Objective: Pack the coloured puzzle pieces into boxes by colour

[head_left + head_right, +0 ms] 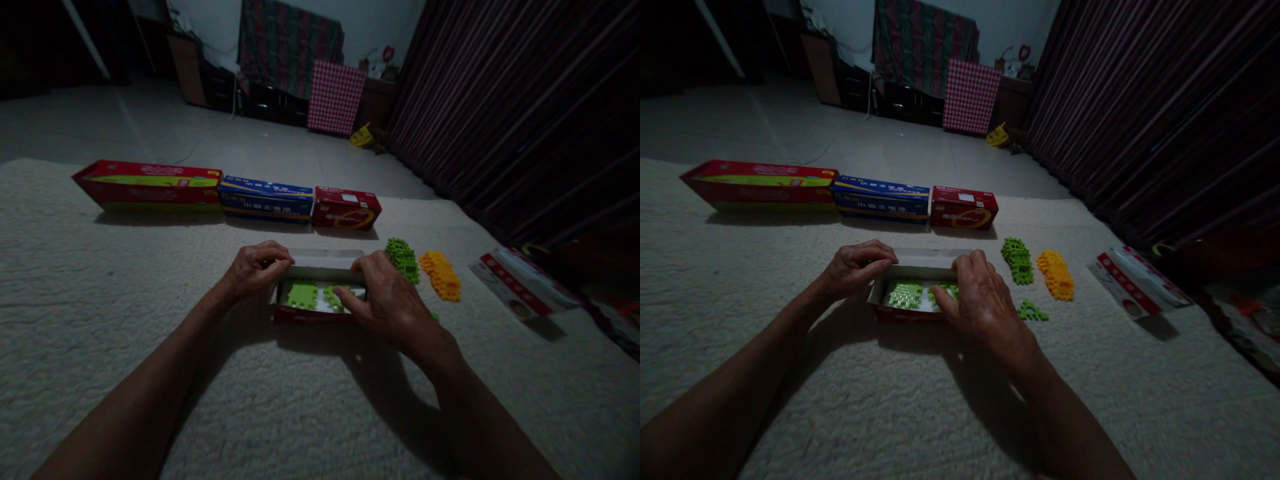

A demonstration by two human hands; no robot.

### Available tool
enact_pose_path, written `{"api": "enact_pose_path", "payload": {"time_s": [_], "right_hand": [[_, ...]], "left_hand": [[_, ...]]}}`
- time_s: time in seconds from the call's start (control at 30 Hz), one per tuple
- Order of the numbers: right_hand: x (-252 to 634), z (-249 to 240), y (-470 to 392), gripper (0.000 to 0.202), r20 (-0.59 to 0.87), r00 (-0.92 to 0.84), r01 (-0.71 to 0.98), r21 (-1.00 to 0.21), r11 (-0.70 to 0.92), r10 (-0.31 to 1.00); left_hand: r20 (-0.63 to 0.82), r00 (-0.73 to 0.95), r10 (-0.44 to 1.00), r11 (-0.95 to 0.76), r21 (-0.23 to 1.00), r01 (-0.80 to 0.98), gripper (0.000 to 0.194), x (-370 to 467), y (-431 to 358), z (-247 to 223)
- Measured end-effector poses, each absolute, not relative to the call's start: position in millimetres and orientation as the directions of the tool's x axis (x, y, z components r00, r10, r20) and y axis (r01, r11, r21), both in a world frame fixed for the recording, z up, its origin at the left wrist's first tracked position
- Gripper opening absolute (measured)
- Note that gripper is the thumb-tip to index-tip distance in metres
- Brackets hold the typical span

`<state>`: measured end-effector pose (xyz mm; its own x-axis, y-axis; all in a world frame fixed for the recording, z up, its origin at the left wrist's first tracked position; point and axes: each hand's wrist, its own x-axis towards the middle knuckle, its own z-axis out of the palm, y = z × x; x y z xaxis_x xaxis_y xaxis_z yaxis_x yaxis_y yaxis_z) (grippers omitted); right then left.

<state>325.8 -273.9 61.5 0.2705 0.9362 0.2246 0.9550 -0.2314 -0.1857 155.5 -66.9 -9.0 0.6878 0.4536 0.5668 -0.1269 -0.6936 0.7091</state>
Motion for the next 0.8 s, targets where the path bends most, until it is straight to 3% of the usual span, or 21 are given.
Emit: {"api": "enact_pose_path", "payload": {"time_s": [0.07, 0.23, 0.37, 0.5, 0.8], "right_hand": [[333, 66, -278, 0.013, 0.2, 0.234, 0.959, -0.211, -0.191, 0.952], [344, 71, -278, 0.014, 0.113, 0.028, 0.933, -0.36, 0.015, 0.993], [353, 70, -267, 0.036, 0.032, -0.182, 0.87, -0.46, 0.176, 0.983], [361, 75, -256, 0.036, -0.106, -0.223, 0.881, -0.447, 0.154, 0.969], [352, 94, -248, 0.02, -0.325, -0.071, 0.938, -0.344, -0.048, 0.943]], "left_hand": [[0.569, 0.684, 0.456, -0.692, 0.711, -0.129, 0.019, 156, -67, -9], [0.572, 0.682, 0.457, -0.695, 0.708, -0.128, 0.019, 156, -67, -10], [0.579, 0.681, 0.448, -0.706, 0.697, -0.128, 0.019, 156, -67, -10], [0.574, 0.686, 0.447, -0.704, 0.699, -0.126, 0.018, 156, -67, -9], [0.582, 0.68, 0.446, -0.7, 0.7, -0.141, 0.018, 156, -67, -10]]}}
